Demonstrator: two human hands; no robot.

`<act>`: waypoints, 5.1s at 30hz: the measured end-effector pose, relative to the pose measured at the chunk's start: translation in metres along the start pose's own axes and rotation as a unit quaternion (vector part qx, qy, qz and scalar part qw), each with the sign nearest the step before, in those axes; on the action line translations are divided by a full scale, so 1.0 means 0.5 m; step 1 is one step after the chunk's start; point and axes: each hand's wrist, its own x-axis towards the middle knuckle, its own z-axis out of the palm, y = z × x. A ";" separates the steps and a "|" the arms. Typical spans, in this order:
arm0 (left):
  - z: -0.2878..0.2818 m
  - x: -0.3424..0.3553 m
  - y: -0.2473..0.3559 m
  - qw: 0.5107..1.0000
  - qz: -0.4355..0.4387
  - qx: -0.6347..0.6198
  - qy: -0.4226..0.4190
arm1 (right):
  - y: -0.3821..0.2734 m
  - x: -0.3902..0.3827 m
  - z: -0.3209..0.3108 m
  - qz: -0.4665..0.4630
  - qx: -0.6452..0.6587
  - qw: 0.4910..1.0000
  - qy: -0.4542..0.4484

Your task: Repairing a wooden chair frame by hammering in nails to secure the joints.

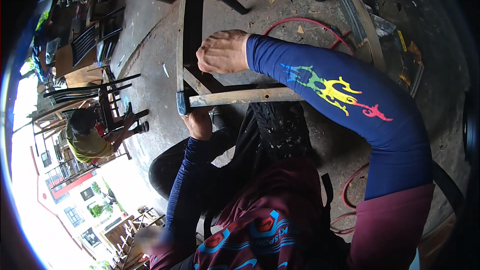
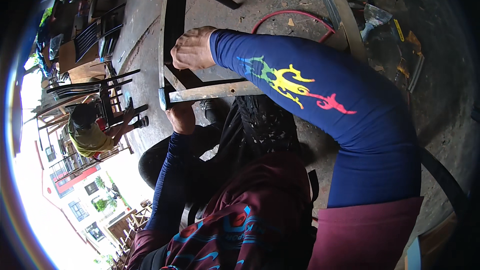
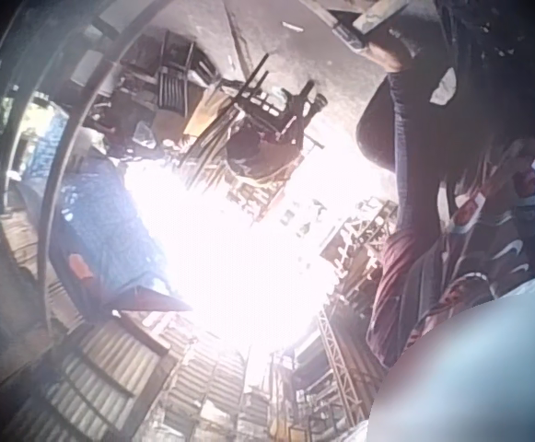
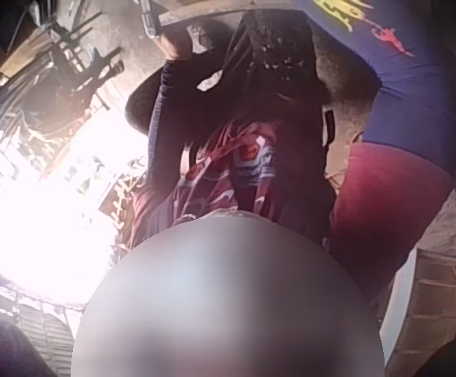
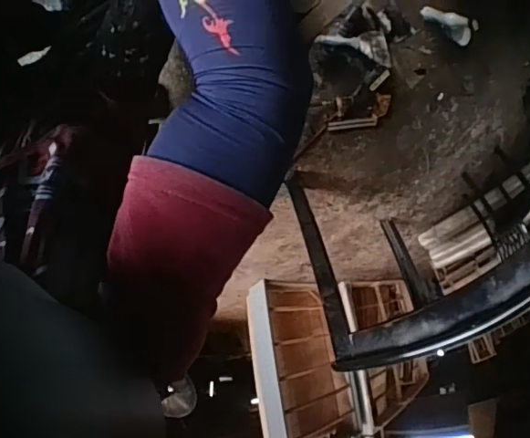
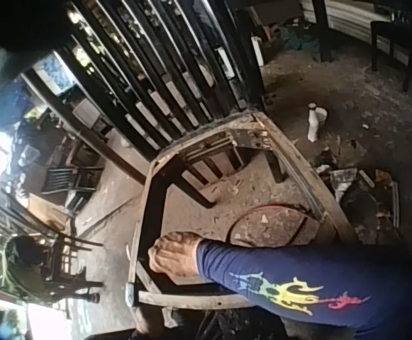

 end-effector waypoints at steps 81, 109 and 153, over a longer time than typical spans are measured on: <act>0.024 0.048 0.078 0.916 -0.120 -0.380 -0.045 | -0.224 -0.125 -0.085 0.390 -0.077 0.910 0.114; 0.046 0.035 0.093 0.899 -0.227 -0.374 0.020 | -0.216 -0.133 -0.086 0.377 -0.095 0.911 0.135; 0.100 0.022 0.129 0.859 -0.177 -0.423 0.229 | -0.366 -0.336 -0.056 0.328 0.053 0.848 0.412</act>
